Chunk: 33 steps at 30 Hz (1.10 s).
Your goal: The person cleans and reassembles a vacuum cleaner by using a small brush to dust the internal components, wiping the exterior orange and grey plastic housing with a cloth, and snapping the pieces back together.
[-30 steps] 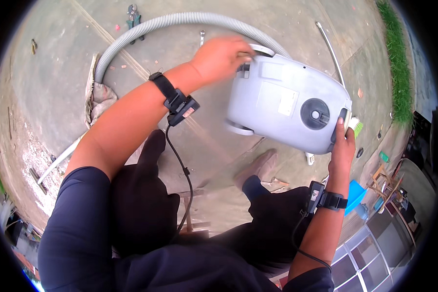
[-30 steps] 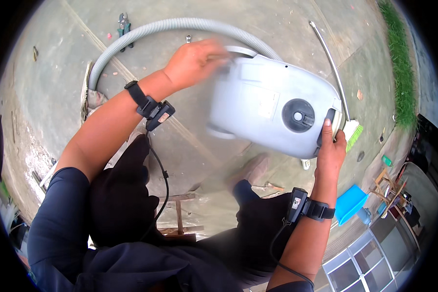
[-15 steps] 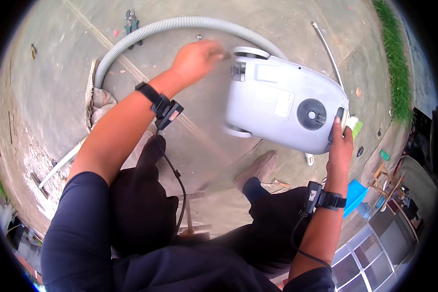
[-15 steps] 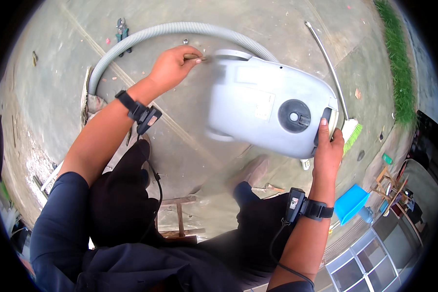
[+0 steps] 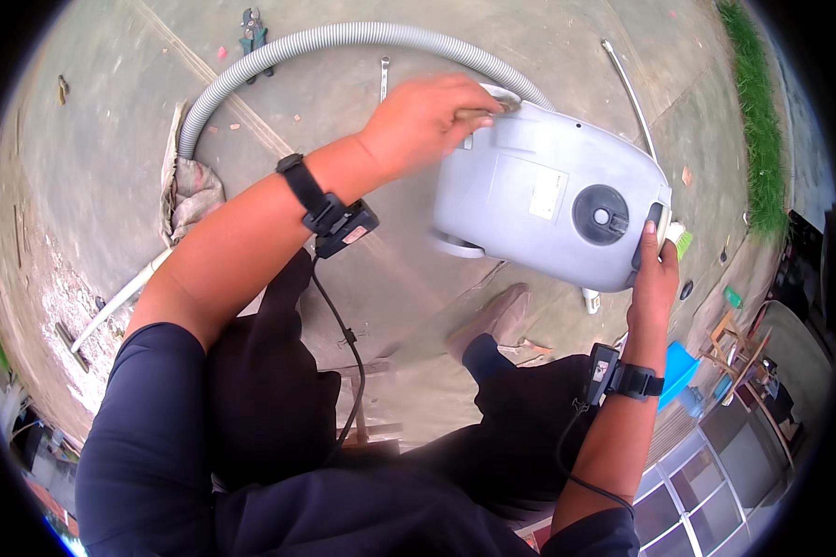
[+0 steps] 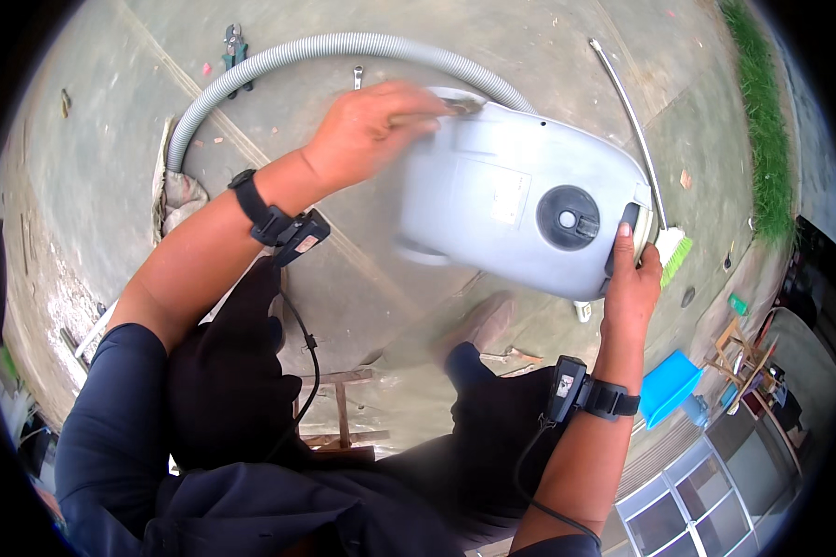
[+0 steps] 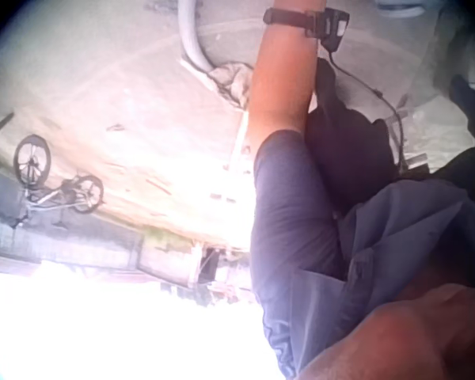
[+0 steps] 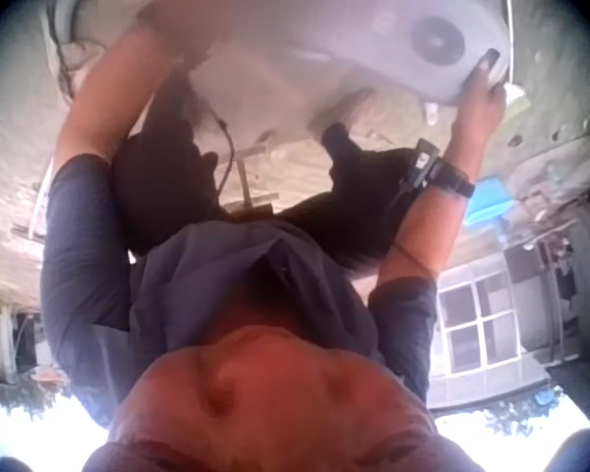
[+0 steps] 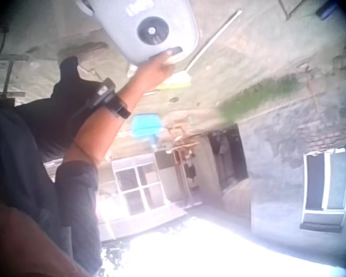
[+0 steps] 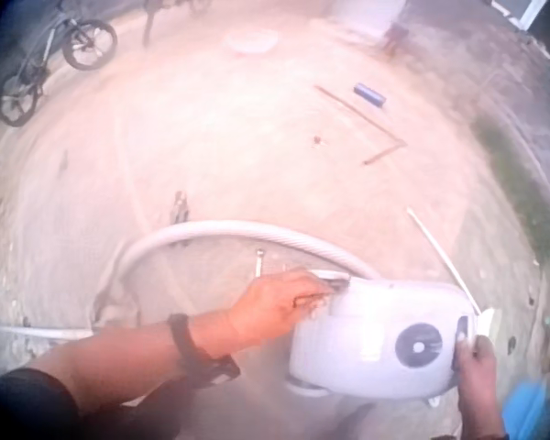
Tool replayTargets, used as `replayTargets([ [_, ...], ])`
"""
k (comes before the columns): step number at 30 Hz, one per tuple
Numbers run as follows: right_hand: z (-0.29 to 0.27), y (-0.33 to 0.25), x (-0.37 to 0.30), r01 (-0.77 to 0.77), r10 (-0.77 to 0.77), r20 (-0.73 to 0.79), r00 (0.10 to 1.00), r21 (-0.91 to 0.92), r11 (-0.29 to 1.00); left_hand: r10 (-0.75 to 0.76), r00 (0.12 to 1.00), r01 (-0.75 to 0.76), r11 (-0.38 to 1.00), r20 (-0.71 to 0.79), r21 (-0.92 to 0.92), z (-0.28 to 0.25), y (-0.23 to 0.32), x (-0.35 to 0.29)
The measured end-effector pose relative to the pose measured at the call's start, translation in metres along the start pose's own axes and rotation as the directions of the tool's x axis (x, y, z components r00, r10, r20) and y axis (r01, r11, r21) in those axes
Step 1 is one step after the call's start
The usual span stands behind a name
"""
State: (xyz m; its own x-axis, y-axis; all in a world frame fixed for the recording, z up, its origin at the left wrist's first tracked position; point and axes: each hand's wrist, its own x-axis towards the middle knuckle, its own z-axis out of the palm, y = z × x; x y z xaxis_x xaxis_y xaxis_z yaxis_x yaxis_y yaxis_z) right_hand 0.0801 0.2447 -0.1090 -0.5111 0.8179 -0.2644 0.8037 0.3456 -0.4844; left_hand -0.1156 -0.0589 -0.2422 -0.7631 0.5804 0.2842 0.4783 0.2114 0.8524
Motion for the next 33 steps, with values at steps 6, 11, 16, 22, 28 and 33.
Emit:
replayTargets([
  [6,0.003,0.002,0.006,0.028,-0.027,0.012,1.0,-0.032,0.999,-0.227,0.973,0.216,0.96,0.049,0.178,-0.007,-0.059,-0.026],
  [11,-0.002,0.012,0.006,0.015,-0.015,-0.03,0.999,-0.015,1.0,0.114,0.993,-0.114,0.993,-0.007,-0.007,0.003,0.006,0.003],
  [16,0.002,-0.002,0.003,0.028,-0.026,0.022,0.999,-0.058,0.998,-0.208,0.976,0.194,0.961,0.056,0.197,-0.011,-0.045,-0.016],
  [22,-0.001,0.005,0.004,0.004,-0.004,-0.003,1.0,-0.018,1.0,0.015,0.999,-0.022,0.99,0.05,0.141,0.004,-0.011,0.0],
  [28,0.0,0.005,0.005,0.041,-0.041,-0.014,0.999,-0.046,0.998,-0.121,0.99,0.128,0.984,-0.069,0.121,-0.009,-0.032,-0.026],
  [33,0.0,0.004,0.004,0.014,-0.013,0.019,1.0,-0.034,0.999,-0.022,0.997,0.011,0.987,0.067,0.159,-0.002,-0.017,-0.007],
])
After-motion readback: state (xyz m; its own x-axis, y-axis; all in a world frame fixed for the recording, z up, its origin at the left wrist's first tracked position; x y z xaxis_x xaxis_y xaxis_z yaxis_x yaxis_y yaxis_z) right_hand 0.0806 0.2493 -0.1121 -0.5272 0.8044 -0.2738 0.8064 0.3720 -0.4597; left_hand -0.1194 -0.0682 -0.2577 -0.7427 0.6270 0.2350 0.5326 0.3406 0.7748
